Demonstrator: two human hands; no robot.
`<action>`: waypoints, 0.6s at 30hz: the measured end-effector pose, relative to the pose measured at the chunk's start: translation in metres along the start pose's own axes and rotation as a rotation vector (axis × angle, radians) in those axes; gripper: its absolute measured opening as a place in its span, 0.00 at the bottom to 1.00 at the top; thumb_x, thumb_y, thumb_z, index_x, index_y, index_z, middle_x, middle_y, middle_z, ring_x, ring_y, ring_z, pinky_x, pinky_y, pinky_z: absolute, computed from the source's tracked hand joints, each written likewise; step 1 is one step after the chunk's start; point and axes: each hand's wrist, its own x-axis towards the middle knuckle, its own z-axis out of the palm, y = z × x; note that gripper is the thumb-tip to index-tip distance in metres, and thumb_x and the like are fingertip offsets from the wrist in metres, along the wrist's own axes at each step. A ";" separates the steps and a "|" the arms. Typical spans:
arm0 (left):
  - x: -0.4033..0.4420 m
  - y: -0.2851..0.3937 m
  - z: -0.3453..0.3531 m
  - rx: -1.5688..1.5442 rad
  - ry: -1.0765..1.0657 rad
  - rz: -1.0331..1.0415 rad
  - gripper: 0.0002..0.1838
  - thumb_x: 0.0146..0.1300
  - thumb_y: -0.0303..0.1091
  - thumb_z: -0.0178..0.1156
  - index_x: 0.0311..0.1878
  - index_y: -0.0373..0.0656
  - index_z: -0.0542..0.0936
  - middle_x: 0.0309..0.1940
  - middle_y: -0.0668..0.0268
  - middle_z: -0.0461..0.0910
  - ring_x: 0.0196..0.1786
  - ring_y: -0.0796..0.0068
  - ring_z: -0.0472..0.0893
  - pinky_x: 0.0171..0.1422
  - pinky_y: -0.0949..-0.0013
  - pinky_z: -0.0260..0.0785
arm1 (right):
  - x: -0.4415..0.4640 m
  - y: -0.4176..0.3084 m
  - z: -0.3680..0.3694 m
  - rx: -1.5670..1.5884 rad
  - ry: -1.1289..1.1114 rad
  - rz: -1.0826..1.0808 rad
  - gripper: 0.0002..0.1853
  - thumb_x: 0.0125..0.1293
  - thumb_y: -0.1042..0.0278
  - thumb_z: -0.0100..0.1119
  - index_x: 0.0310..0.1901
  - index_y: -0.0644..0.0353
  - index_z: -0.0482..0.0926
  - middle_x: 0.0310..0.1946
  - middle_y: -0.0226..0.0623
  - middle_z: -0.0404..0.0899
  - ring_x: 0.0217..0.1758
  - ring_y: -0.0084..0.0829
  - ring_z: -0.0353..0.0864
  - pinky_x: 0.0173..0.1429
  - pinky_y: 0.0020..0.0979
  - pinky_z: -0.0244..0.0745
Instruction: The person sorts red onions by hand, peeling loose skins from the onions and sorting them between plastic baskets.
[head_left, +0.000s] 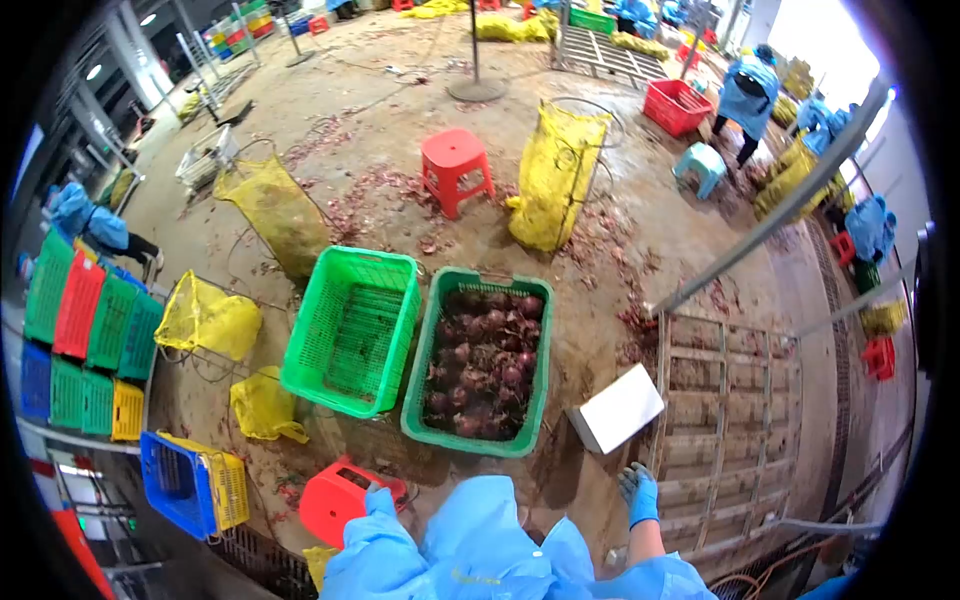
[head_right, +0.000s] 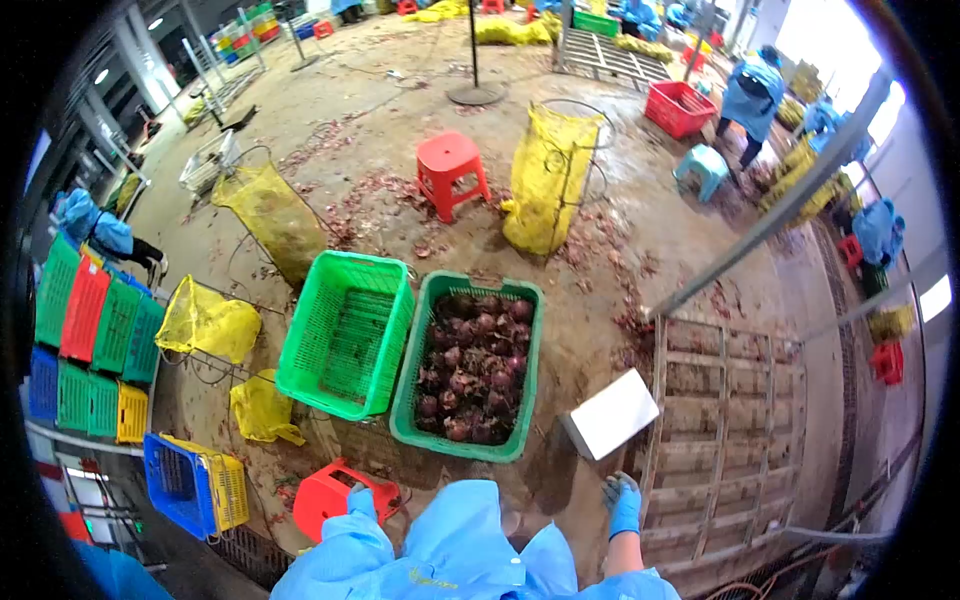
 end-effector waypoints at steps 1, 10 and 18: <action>-0.008 0.001 0.000 -0.201 0.084 -0.020 0.24 0.53 0.22 0.54 0.57 0.40 0.73 0.33 0.65 0.77 0.32 0.76 0.73 0.35 0.68 0.68 | 0.008 -0.013 0.018 -0.011 -0.019 -0.003 0.16 0.67 0.58 0.45 0.53 0.51 0.71 0.46 0.35 0.77 0.43 0.33 0.78 0.43 0.34 0.72; -0.002 -0.028 0.006 0.519 0.210 -0.090 0.09 0.55 0.29 0.53 0.39 0.43 0.79 0.35 0.63 0.79 0.40 0.66 0.78 0.38 0.60 0.70 | 0.054 -0.102 0.113 -0.171 -0.210 -0.100 0.16 0.66 0.62 0.45 0.54 0.53 0.71 0.41 0.37 0.78 0.39 0.34 0.81 0.36 0.34 0.74; -0.034 0.022 0.046 1.060 0.014 -0.134 0.11 0.56 0.38 0.56 0.41 0.50 0.83 0.40 0.64 0.81 0.49 0.66 0.79 0.44 0.58 0.73 | 0.106 -0.199 0.204 -0.222 -0.387 -0.241 0.11 0.64 0.66 0.47 0.47 0.52 0.72 0.31 0.37 0.79 0.27 0.32 0.81 0.23 0.30 0.73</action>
